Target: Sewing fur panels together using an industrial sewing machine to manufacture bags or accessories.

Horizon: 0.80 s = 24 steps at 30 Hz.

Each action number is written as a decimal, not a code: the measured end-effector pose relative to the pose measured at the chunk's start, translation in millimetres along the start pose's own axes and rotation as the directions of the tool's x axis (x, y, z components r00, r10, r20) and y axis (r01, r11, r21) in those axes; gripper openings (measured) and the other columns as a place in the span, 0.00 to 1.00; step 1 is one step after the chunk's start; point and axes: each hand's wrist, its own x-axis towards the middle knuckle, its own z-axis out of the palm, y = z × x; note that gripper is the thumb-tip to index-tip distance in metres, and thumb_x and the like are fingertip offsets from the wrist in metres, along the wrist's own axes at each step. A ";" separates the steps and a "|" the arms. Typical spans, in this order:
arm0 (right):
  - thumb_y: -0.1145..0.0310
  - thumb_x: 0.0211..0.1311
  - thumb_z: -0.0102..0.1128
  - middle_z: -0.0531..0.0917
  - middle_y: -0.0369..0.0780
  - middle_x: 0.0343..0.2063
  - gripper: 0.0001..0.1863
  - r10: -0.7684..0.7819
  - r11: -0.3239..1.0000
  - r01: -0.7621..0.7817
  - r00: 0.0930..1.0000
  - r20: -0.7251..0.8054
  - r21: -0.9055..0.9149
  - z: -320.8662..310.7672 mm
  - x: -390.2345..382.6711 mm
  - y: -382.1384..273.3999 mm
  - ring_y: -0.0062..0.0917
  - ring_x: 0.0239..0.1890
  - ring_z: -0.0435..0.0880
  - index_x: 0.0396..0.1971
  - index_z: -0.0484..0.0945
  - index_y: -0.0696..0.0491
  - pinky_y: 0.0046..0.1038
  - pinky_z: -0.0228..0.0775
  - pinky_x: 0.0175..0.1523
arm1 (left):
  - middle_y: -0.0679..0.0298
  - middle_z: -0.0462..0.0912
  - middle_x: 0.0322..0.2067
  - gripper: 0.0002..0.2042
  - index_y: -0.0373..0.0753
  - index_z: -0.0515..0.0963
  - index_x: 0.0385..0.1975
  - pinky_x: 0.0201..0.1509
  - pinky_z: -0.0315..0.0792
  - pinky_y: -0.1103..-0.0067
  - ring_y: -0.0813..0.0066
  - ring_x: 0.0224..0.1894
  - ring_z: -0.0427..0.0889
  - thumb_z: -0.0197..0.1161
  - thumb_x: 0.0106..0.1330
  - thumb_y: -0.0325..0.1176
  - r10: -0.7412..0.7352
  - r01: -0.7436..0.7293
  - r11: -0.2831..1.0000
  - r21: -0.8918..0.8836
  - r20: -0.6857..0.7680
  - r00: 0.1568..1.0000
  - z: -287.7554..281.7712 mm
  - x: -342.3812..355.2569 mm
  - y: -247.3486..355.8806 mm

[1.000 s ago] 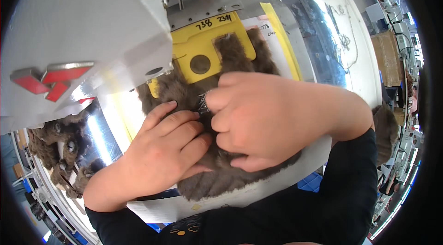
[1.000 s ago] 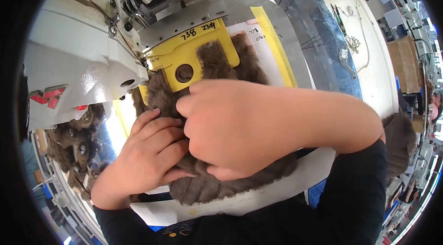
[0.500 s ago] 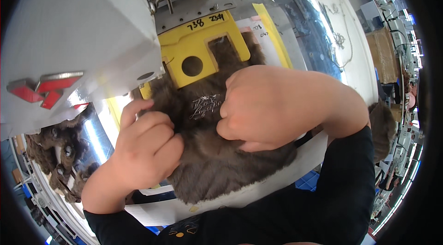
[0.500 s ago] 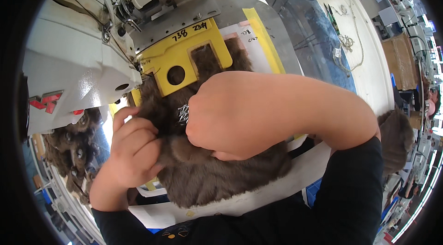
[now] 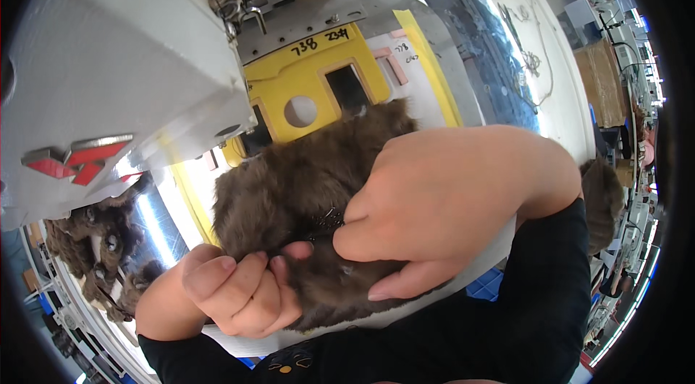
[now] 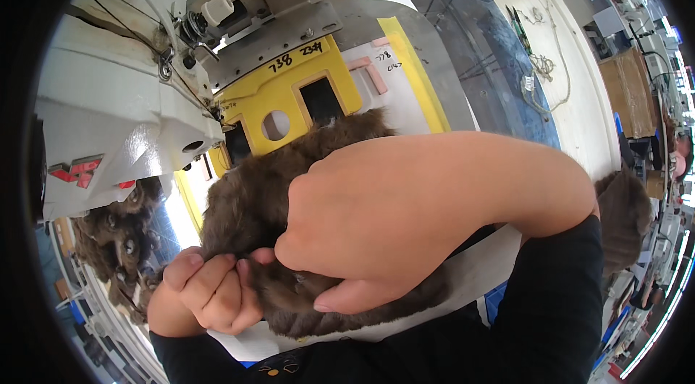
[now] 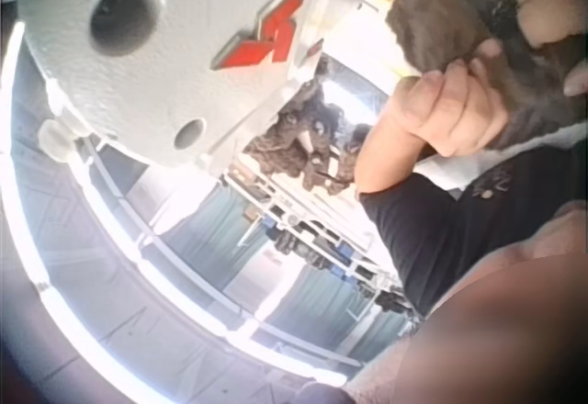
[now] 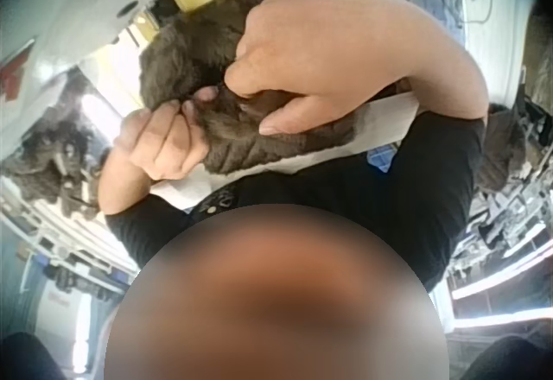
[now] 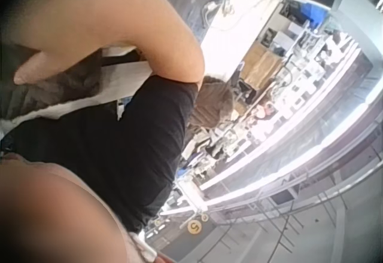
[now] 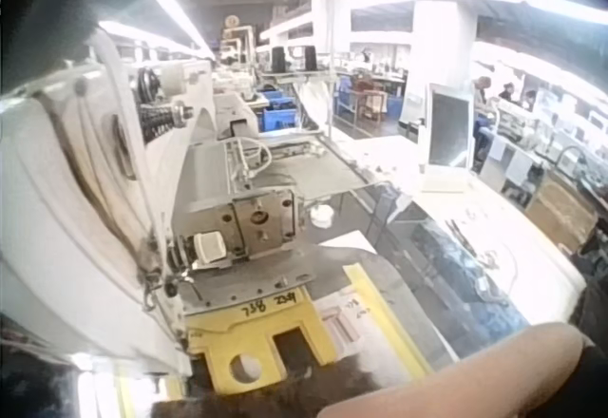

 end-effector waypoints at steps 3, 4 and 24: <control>0.56 0.68 0.64 0.78 0.40 0.23 0.17 -0.041 0.992 0.054 0.992 -0.117 0.111 7.5 4.3 3.3 0.41 0.23 0.81 0.29 0.74 0.53 0.38 0.73 0.26 | 0.76 0.68 0.25 0.19 0.51 0.69 0.18 0.48 0.62 0.73 0.83 0.28 0.77 0.78 0.52 0.27 -0.003 0.003 1.000 0.017 0.006 1.000 0.2 -0.4 0.4; 0.56 0.68 0.64 0.78 0.40 0.23 0.17 -0.060 0.992 0.076 0.987 -0.150 0.105 10.7 5.7 4.2 0.41 0.23 0.81 0.29 0.74 0.53 0.38 0.73 0.26 | 0.76 0.68 0.25 0.19 0.51 0.69 0.18 0.48 0.62 0.73 0.83 0.28 0.77 0.78 0.52 0.27 -0.003 0.003 1.000 0.016 0.007 1.000 0.1 0.0 0.5; 0.73 0.59 0.67 0.82 0.36 0.22 0.02 0.051 0.963 0.099 0.847 -0.529 0.252 7.6 5.5 11.8 0.30 0.23 0.81 0.27 0.83 0.53 0.28 0.69 0.27 | 0.76 0.69 0.20 0.16 0.49 0.72 0.17 0.42 0.62 0.74 0.80 0.28 0.77 0.79 0.50 0.28 -0.034 0.035 0.999 -0.030 0.030 0.999 1.8 3.6 1.6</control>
